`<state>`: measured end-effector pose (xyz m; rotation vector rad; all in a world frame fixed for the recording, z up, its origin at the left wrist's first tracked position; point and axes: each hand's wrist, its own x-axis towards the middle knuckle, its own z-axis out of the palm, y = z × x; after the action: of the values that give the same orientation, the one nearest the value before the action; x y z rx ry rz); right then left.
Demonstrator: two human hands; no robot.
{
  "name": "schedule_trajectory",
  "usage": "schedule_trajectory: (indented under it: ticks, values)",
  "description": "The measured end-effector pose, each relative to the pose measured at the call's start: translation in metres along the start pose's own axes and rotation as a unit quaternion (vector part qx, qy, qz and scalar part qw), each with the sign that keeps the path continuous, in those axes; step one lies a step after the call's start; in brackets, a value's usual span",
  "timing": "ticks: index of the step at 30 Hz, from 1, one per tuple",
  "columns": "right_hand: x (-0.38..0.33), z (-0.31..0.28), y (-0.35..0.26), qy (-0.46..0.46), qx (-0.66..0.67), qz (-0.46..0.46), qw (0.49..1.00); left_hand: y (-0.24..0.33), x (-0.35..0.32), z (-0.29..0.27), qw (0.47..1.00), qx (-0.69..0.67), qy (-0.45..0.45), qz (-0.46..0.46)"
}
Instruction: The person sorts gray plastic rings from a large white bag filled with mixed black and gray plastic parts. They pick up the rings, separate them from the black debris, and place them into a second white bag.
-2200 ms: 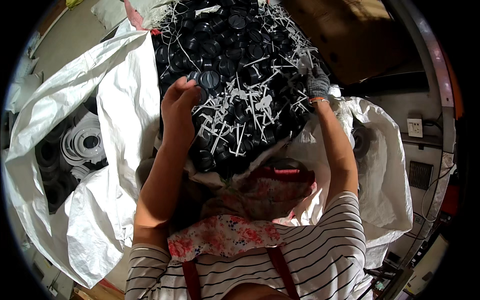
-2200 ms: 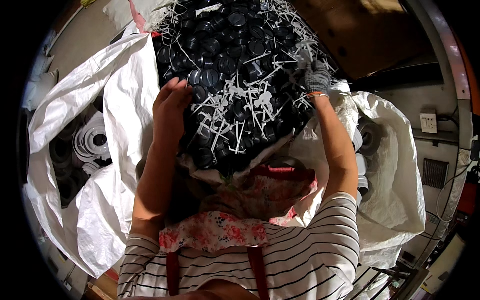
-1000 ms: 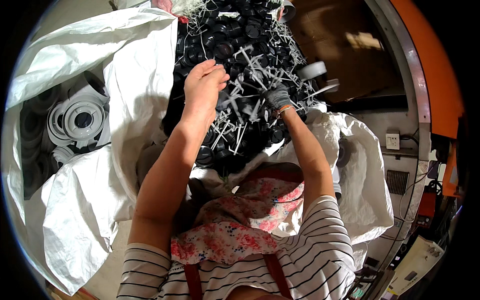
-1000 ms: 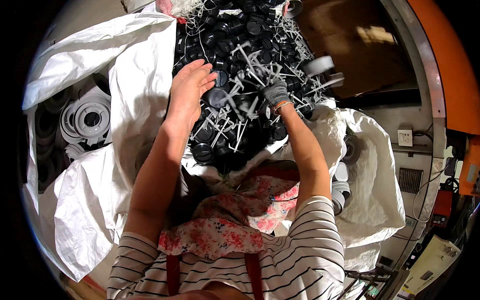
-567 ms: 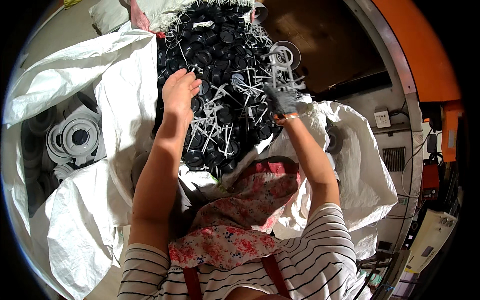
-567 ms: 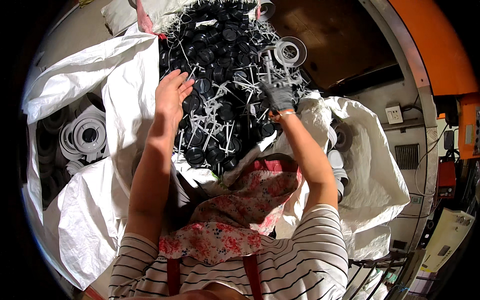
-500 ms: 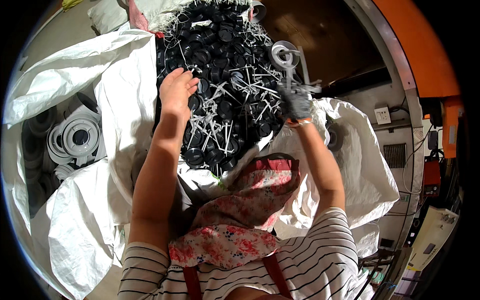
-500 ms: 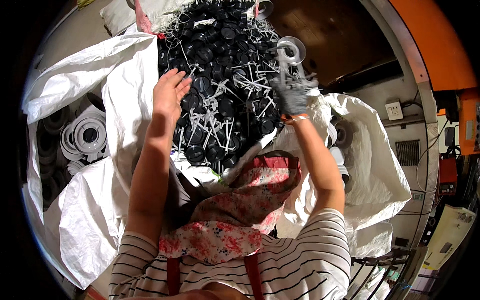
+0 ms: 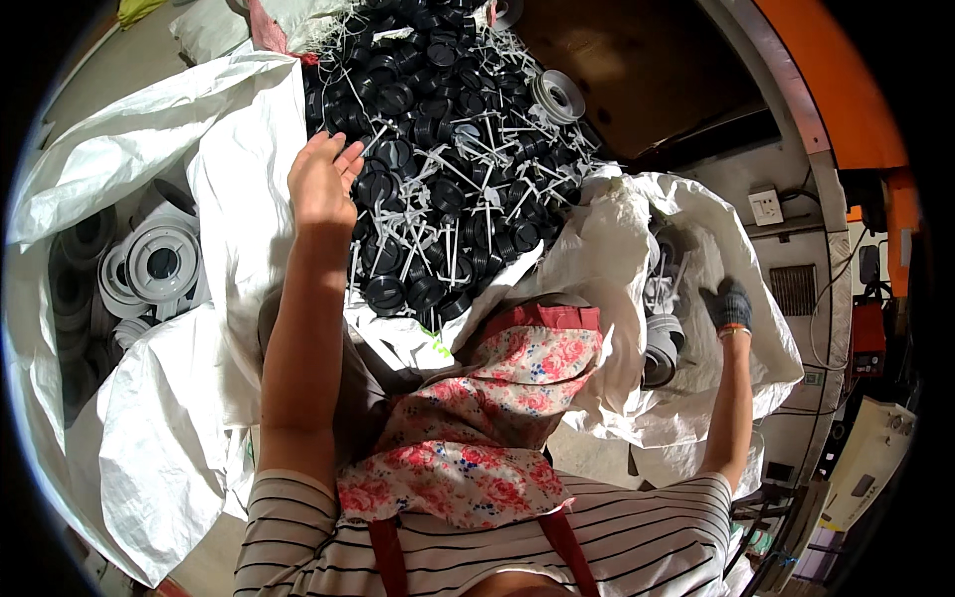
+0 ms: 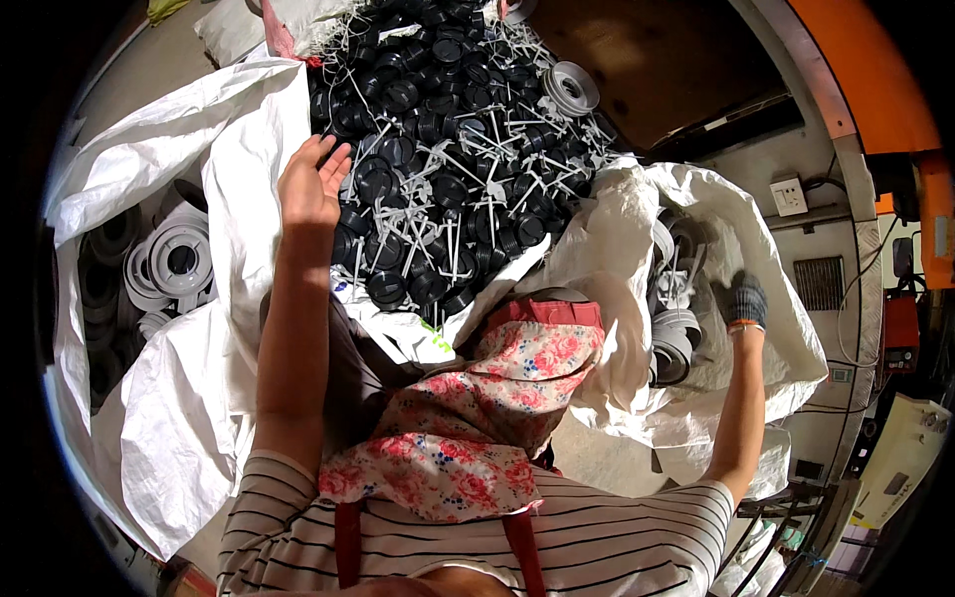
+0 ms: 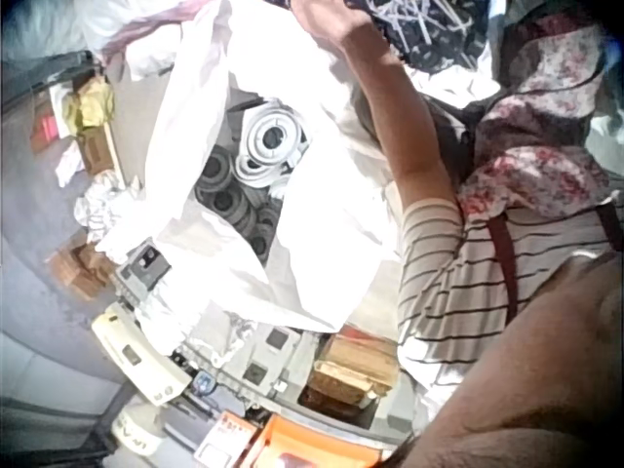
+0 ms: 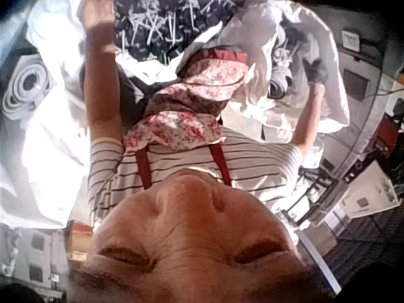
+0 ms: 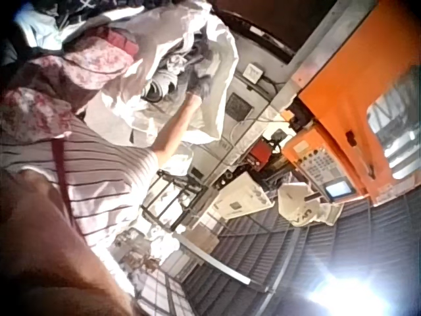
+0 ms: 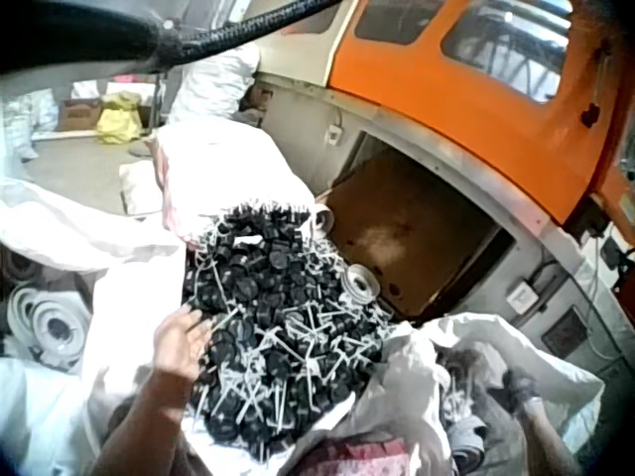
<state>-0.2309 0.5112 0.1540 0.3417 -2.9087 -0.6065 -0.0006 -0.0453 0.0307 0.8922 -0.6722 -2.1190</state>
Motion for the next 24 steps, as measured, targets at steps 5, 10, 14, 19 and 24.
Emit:
schedule_trajectory:
  ticks: [5, 10, 14, 19, 24]
  values:
    - [0.033, -0.025, -0.196, -0.025, 0.375, -0.195, 0.906, -0.017, -0.007, 0.002, 0.996, 0.072, -0.046, -0.011]
    - [0.094, 0.016, -0.351, -0.056, 0.302, -0.301, 0.903, -0.024, -0.017, 0.017, 0.962, 0.229, -0.148, 0.020]
    - [0.147, 0.054, -0.439, -0.088, 0.291, -0.205, 0.930, -0.030, -0.012, 0.020, 0.923, 0.336, -0.164, 0.089]
    - [0.175, 0.072, -0.470, -0.112, 0.297, -0.119, 0.941, -0.037, -0.024, 0.018, 0.762, 0.566, -0.249, 0.193]
    - [0.205, 0.104, -0.453, -0.109, 0.301, -0.233, 0.918, -0.039, -0.031, 0.021, 0.560, 0.713, -0.402, 0.124]
